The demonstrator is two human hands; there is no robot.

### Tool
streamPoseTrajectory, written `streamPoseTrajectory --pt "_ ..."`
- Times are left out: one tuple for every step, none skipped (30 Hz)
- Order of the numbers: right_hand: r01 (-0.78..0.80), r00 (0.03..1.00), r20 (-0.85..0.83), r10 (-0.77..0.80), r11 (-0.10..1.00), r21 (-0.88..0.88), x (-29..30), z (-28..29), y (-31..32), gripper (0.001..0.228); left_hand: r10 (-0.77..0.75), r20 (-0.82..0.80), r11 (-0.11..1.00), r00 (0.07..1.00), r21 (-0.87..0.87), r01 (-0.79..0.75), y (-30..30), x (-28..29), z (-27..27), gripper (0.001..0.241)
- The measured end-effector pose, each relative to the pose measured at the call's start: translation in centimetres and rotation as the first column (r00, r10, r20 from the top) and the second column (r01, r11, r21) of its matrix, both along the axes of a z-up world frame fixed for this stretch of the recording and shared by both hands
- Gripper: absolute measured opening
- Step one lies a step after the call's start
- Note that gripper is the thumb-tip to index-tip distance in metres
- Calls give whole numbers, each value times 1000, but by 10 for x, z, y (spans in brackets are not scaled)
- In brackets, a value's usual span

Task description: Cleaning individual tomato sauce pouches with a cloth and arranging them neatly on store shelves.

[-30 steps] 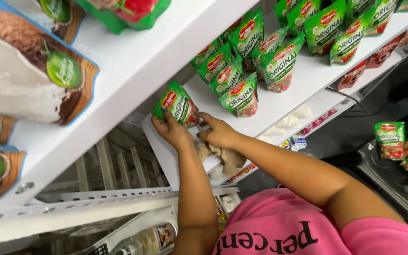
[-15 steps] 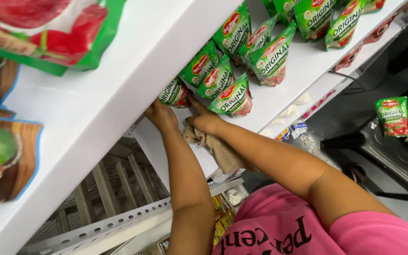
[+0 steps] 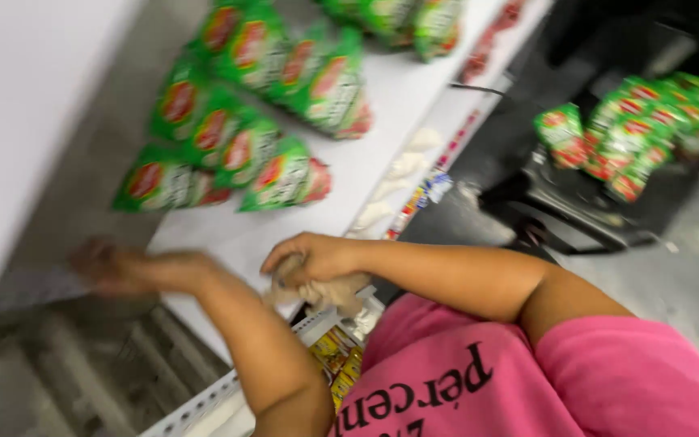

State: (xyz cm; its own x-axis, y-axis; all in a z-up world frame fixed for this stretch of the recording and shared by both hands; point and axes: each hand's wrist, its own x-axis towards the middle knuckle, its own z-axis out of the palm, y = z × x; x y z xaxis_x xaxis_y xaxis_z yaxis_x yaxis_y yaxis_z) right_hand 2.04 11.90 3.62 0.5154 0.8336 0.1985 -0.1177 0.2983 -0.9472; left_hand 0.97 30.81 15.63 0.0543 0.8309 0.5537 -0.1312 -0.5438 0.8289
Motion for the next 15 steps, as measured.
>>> streamPoseTrajectory --pt "-185 974 -145 175 981 -58 4 9 -24 46 -140 135 962 981 251 103 -7 -11 -6 39" --pt "-368 896 -297 331 927 -77 7 18 -49 55 -301 244 859 922 489 151 -12 -22 -10 54" --pt "-335 906 -301 296 939 -85 14 11 -76 55 -332 246 857 911 482 182 -50 -23 -13 54" --pt "-302 913 -316 259 948 -95 20 4 -103 62 -339 94 808 936 538 238 -86 -25 -14 47" --pt "-278 915 -331 231 956 -99 25 -2 -127 71 -325 -60 750 944 591 296 -119 -30 -13 56" --pt "-252 920 -334 205 963 -101 33 -18 -155 71 -350 -62 744 935 588 318 -147 -30 -33 56" --pt "-173 879 -468 89 975 -141 39 -35 -185 68 -520 -228 655 824 512 555 -176 -32 -52 51" --pt "-100 809 -587 -30 977 -189 44 -52 -215 65 -659 -371 525 655 397 753 -205 -34 -72 49" --pt "-86 800 -598 -46 978 -190 45 -78 -239 65 -671 -379 512 637 385 768 -232 -23 -81 49" --pt "138 690 -638 -341 928 -347 47 -104 -263 66 -775 -465 328 429 285 901 -261 -11 -90 44" --pt "326 505 -619 -601 797 -508 51 -130 -288 67 -831 -523 119 192 170 978 -290 4 -100 40" --pt "340 485 -622 -614 788 -513 55 -172 -321 67 -836 -523 96 167 161 982 -305 9 -113 40" --pt "366 389 -525 -757 650 -666 54 -215 -354 65 -805 -592 7 44 66 998 -322 11 -127 40" --pt "367 288 -400 -870 486 -793 53 -259 -387 62 -759 -646 -78 -82 -35 996 -338 13 -143 41" --pt "360 264 -407 -875 481 -800 43 -307 -420 62 -756 -645 -96 -109 -56 994 -353 19 -143 41"
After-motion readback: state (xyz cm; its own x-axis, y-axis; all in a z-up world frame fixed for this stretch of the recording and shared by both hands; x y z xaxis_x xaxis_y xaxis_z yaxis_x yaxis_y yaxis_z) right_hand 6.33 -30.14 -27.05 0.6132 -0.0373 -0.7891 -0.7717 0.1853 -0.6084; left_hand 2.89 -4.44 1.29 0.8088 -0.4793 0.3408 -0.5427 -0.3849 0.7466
